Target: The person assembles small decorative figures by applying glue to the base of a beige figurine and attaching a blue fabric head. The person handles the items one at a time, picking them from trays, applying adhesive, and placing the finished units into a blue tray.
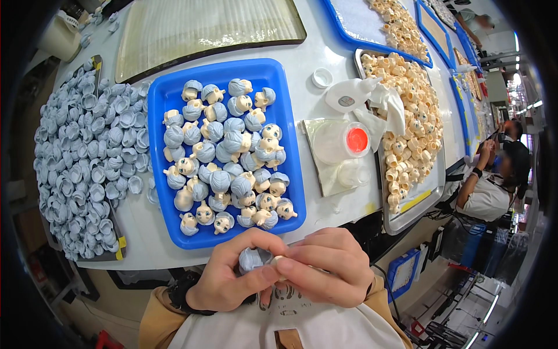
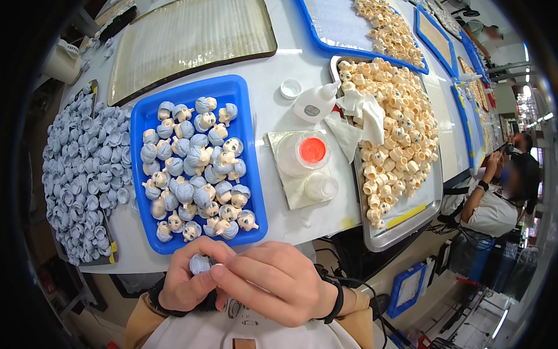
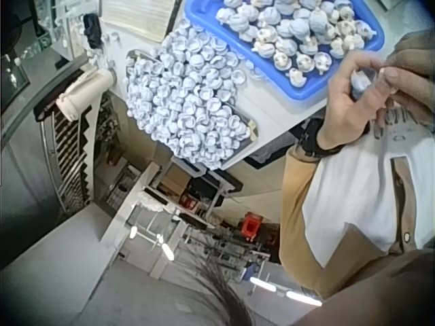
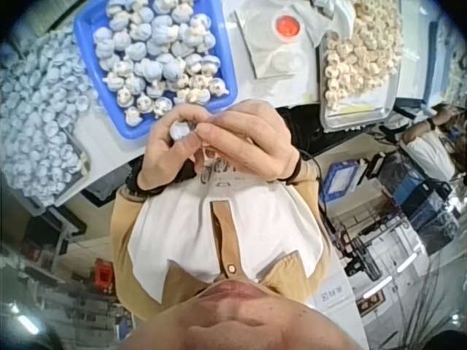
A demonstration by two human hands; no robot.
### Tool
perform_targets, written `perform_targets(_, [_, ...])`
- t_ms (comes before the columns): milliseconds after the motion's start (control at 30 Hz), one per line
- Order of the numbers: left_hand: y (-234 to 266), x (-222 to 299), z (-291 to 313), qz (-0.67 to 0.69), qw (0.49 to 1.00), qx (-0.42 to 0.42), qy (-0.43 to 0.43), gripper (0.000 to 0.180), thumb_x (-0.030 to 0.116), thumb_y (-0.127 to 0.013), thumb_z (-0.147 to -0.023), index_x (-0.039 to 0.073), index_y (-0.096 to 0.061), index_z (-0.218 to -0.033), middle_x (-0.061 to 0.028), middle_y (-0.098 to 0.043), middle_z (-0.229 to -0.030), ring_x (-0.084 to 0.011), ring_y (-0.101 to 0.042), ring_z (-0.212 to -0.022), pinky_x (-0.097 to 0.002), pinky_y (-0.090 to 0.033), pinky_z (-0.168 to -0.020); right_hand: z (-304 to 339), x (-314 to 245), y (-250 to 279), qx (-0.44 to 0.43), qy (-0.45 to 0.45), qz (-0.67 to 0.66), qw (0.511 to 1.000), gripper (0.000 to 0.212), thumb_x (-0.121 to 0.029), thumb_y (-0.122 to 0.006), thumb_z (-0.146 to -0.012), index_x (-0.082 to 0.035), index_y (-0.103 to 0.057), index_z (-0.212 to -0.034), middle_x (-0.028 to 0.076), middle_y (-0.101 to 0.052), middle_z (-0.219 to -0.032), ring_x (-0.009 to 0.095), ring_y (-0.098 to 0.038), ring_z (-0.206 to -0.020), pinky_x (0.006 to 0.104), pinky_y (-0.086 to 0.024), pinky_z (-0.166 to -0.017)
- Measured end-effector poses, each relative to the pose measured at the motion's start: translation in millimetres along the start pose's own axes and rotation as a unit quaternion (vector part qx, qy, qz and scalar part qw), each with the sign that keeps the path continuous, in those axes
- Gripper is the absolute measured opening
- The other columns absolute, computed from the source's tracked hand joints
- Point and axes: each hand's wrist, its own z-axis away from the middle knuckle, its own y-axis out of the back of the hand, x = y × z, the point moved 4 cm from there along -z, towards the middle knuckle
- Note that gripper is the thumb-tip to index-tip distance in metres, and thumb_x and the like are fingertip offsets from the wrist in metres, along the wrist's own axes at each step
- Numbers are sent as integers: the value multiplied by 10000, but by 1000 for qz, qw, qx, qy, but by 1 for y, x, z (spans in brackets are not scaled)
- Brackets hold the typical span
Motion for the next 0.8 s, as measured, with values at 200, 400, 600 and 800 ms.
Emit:
perform_targets(200, [-3,7,-3,10,1000,10,11,303,93,-496,-860,-11,-453,-1141,-154,-565,-990,-121,-584,-672,-216,-484,-525,6,9,27,57,-61,-126,989,337,-29,-745,-611,39,-639,-924,140,-611,-854,220,-594,-661,267,-465,-555])
perform_targets(400, [-3,5,-5,4,998,53,14,334,46,-488,-831,-5,-377,-1141,-204,-583,-961,-140,-587,-674,-221,-490,-513,30,21,69,169,-180,-5,969,361,-7,-727,-638,45,-587,-967,171,-601,-858,233,-589,-733,294,-462,-640])
perform_targets(600, [-3,1,-5,-18,999,39,-3,313,57,-567,-819,11,-366,-1055,-221,-599,-859,-150,-594,-621,-231,-483,-470,16,44,83,35,-312,234,920,285,33,-693,-654,-9,-624,-928,115,-603,-855,217,-578,-746,277,-436,-634])
perform_targets(800, [0,6,-3,-69,996,40,-45,350,11,-663,-765,-11,-485,-1065,-138,-621,-899,-121,-597,-773,-233,-477,-646,11,54,72,-7,-284,280,917,266,-7,-705,-653,-20,-622,-906,95,-589,-828,249,-544,-749,325,-429,-639])
